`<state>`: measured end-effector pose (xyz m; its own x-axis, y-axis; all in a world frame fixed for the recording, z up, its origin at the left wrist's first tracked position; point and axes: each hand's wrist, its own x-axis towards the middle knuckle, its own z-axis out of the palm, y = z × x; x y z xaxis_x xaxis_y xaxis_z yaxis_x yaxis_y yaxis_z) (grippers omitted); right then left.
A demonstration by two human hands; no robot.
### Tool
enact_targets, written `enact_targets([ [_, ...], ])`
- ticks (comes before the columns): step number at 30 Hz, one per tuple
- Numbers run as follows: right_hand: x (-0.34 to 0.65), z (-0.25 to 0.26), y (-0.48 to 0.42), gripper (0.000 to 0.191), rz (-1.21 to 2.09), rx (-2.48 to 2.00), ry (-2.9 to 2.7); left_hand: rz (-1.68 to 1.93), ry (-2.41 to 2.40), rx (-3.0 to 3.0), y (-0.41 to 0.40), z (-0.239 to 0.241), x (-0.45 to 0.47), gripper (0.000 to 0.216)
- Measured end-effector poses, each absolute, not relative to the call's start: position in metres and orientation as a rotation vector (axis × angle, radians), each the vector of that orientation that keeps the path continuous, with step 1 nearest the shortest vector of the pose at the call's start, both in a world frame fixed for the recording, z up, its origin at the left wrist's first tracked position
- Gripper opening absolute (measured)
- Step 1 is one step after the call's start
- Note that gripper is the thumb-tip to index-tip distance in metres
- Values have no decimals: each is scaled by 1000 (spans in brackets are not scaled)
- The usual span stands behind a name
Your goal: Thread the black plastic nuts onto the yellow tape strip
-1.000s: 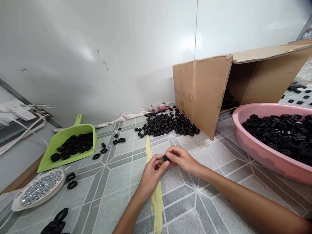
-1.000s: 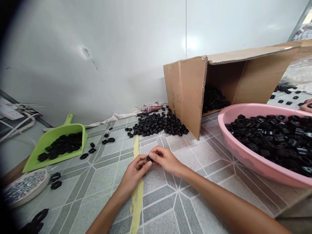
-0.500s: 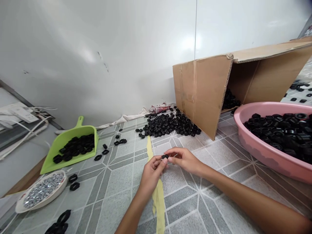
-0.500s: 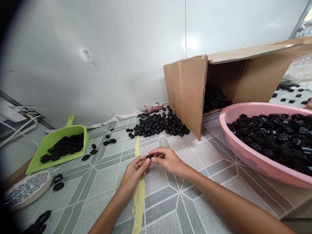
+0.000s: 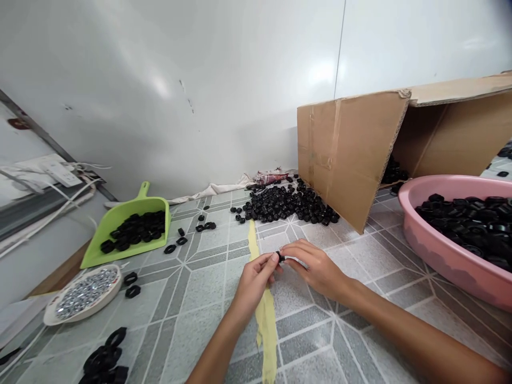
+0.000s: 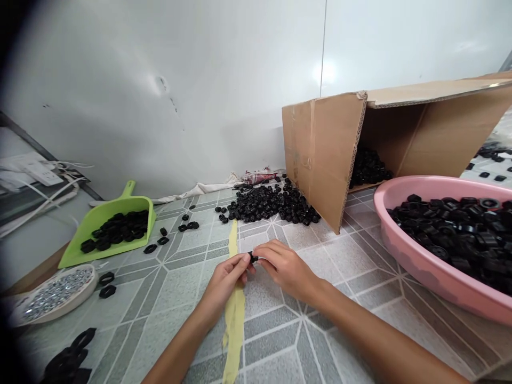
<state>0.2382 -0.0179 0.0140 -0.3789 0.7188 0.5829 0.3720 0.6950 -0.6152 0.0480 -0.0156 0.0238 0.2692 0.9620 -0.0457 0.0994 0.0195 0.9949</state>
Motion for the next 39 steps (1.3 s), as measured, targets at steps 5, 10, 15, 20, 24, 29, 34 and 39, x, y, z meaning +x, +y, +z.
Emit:
enact_targets([
  [5,235,16,-22,26,464,-856,-2005,913,1110,1381,-15,25,46,50],
  [10,230,22,-27,15,703,-1087,-1804,882,1064,1411,-16,24,47,47],
  [15,228,25,-24,21,872,-1117,-1690,855,1023,1429,-17,24,49,39],
  [20,227,20,-23,23,914,-1111,-1678,885,972,1433,-16,19,49,40],
  [24,229,13,-20,44,884,-1222,-1698,931,1025,1413,-16,12,51,39],
  [29,237,12,-10,43,1051,-1217,-1641,995,1064,1356,-16,14,51,36],
  [34,242,19,-6,30,1295,-1028,-1607,1013,1097,1267,-13,17,49,43],
  [39,239,20,-10,29,1258,-1067,-1667,978,1099,1258,-15,23,51,43],
])
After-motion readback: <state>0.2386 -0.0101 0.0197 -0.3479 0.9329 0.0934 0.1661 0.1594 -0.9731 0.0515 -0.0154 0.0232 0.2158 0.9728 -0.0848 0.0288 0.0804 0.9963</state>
